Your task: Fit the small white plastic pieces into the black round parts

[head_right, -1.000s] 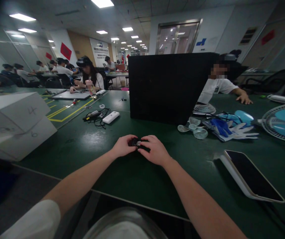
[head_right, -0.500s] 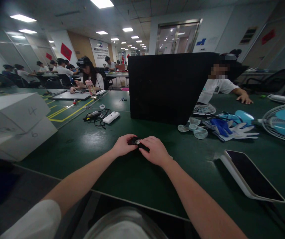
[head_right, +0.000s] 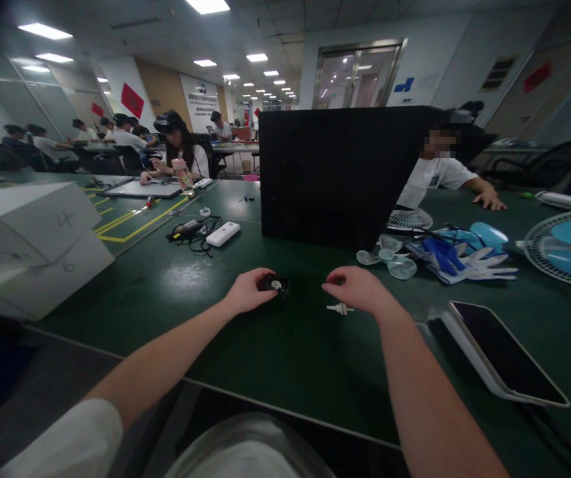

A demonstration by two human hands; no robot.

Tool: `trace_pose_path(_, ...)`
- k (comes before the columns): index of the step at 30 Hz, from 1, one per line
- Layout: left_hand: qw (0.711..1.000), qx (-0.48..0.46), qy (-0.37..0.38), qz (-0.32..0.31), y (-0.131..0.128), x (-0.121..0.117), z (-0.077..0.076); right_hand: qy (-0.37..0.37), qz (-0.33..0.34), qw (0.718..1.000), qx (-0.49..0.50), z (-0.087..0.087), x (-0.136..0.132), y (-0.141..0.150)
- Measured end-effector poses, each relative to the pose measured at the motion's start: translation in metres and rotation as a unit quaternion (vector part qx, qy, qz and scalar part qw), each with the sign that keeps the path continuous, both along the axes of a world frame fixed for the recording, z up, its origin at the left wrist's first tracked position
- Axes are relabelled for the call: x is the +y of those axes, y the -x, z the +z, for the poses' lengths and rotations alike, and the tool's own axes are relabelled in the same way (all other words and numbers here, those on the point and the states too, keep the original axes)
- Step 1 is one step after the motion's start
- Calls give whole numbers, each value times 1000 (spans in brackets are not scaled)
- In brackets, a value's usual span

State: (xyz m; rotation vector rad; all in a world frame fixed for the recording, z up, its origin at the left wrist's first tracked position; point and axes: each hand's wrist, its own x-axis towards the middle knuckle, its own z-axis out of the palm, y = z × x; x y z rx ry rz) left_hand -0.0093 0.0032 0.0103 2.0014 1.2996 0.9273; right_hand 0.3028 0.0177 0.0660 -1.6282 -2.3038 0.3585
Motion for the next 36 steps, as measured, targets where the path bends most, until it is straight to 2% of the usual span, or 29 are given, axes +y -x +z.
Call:
trace_pose_path(2, 1000, 1, 5, 6, 2, 1, 0, 75, 15, 997, -33, -2, 3, -12)
trace_pose_path(4, 1000, -2, 9, 14, 3, 3, -2, 102, 21, 992, -66, -8, 3, -15)
trace_pose_path(7, 1000, -4, 9, 24, 5, 6, -4, 107, -6, 988, -114, -19, 2, -11)
trace_pose_path(10, 1000, 1, 10, 19, 5, 4, -3, 73, -17, 990, -116, -24, 5, -7)
trace_pose_path(13, 1000, 8, 12, 10, 3, 1, 0, -2, -18, 999, -48, -23, 6, 4)
trace_pose_path(16, 1000, 18, 2, 10, -1, -2, 1, -70, -38, 993, 87, -23, 2, 27)
trace_pose_path(19, 999, 38, -4, 22, -4, -2, -2, -61, -52, 968, 236, -26, -9, 56)
trace_pose_path(21, 999, 46, -4, 25, -6, -2, -5, -37, -32, 952, 303, -29, -16, 72)
trace_pose_path(26, 998, 65, -15, 9, -7, -2, -10, -38, 2, 951, 307, -36, -24, 85)
trace_pose_path(31, 999, 42, -8, -2, -8, -3, -9, -46, 10, 933, 358, -41, -23, 83)
trace_pose_path(36, 1000, 13, 8, -20, -7, -1, -9, -21, 11, 944, 328, -46, -20, 83)
